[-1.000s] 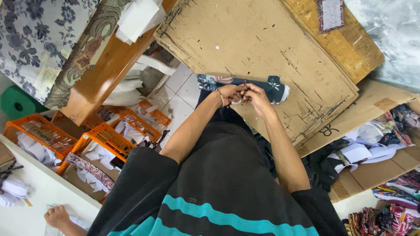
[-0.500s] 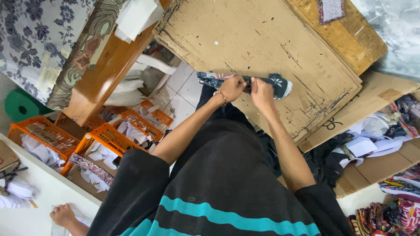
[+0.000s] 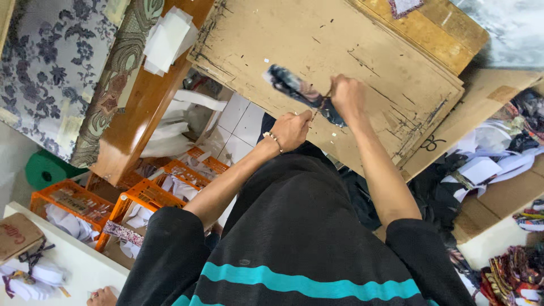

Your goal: The person folds a dark blue floral-patterned garment on a wooden table, places it in a box, then unfolds it again. They insert white paper strips between layers of the fabric and smooth it out.

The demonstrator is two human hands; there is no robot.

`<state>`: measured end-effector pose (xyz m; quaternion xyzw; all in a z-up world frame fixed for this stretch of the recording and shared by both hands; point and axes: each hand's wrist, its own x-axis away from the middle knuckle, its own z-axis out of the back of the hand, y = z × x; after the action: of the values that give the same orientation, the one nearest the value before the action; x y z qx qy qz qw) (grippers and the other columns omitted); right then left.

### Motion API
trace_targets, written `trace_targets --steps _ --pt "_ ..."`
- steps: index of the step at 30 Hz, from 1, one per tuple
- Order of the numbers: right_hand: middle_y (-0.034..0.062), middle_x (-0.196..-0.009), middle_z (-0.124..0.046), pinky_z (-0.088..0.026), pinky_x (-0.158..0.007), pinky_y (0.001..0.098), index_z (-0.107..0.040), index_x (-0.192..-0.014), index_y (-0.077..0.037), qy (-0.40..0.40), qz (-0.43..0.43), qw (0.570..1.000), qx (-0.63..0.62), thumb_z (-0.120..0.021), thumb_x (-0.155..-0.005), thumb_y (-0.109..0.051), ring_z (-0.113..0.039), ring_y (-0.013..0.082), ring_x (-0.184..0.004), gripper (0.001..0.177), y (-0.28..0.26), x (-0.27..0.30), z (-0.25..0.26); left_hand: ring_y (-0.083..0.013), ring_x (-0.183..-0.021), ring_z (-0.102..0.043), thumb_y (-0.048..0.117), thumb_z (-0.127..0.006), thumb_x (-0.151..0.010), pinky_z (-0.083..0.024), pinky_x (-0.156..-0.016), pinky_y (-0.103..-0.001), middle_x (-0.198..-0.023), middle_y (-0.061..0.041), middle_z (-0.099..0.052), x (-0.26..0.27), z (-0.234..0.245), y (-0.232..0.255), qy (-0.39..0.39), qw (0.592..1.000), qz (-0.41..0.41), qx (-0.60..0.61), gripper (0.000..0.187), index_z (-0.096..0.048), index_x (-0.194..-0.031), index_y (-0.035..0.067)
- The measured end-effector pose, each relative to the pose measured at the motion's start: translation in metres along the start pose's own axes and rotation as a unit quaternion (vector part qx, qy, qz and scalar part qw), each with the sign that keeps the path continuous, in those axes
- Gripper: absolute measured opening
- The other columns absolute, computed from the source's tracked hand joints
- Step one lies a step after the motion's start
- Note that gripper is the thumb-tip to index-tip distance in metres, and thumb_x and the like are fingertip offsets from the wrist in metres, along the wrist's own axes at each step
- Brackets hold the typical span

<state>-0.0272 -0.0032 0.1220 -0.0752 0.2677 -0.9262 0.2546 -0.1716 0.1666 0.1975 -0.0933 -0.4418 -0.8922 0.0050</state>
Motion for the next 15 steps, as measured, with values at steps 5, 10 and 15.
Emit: trace_targets --steps 5,10,15 --pt "0.029 -0.082 -0.068 -0.053 -0.067 0.0539 -0.068 -0.085 0.001 -0.07 0.021 0.997 -0.013 -0.06 -0.098 -0.016 -0.067 0.0474 -0.078 0.022 0.01 0.015 -0.04 -0.041 -0.091 -0.067 0.013 -0.063 -0.087 -0.053 -0.076 -0.048 -0.096 -0.022 -0.069 -0.013 -0.034 -0.032 0.036 0.993 -0.113 -0.001 0.007 -0.063 -0.093 0.008" --pt "0.0264 -0.086 -0.07 -0.053 -0.072 0.0537 -0.067 -0.09 0.0 -0.131 0.005 0.991 0.005 -0.062 -0.088 -0.018 -0.067 0.046 -0.086 0.018 0.036 0.042 -0.071 -0.0233 -0.101 -0.07 0.017 -0.06 -0.103 -0.054 -0.093 -0.036 -0.106 -0.013 -0.074 -0.052 -0.096 -0.103 -0.102 0.918 0.033 0.381 0.015 -0.066 -0.105 0.003" --pt "0.0242 -0.085 -0.066 -0.047 -0.068 0.0521 -0.065 -0.095 -0.002 -0.104 -0.093 0.986 -0.089 -0.058 -0.102 -0.021 -0.062 0.0423 -0.08 0.021 0.057 0.056 -0.073 -0.014 -0.087 -0.069 0.017 -0.061 -0.103 -0.057 -0.08 -0.029 -0.094 -0.006 -0.072 -0.056 -0.154 -0.157 -0.027 0.785 0.205 0.584 0.015 -0.065 -0.103 0.002"
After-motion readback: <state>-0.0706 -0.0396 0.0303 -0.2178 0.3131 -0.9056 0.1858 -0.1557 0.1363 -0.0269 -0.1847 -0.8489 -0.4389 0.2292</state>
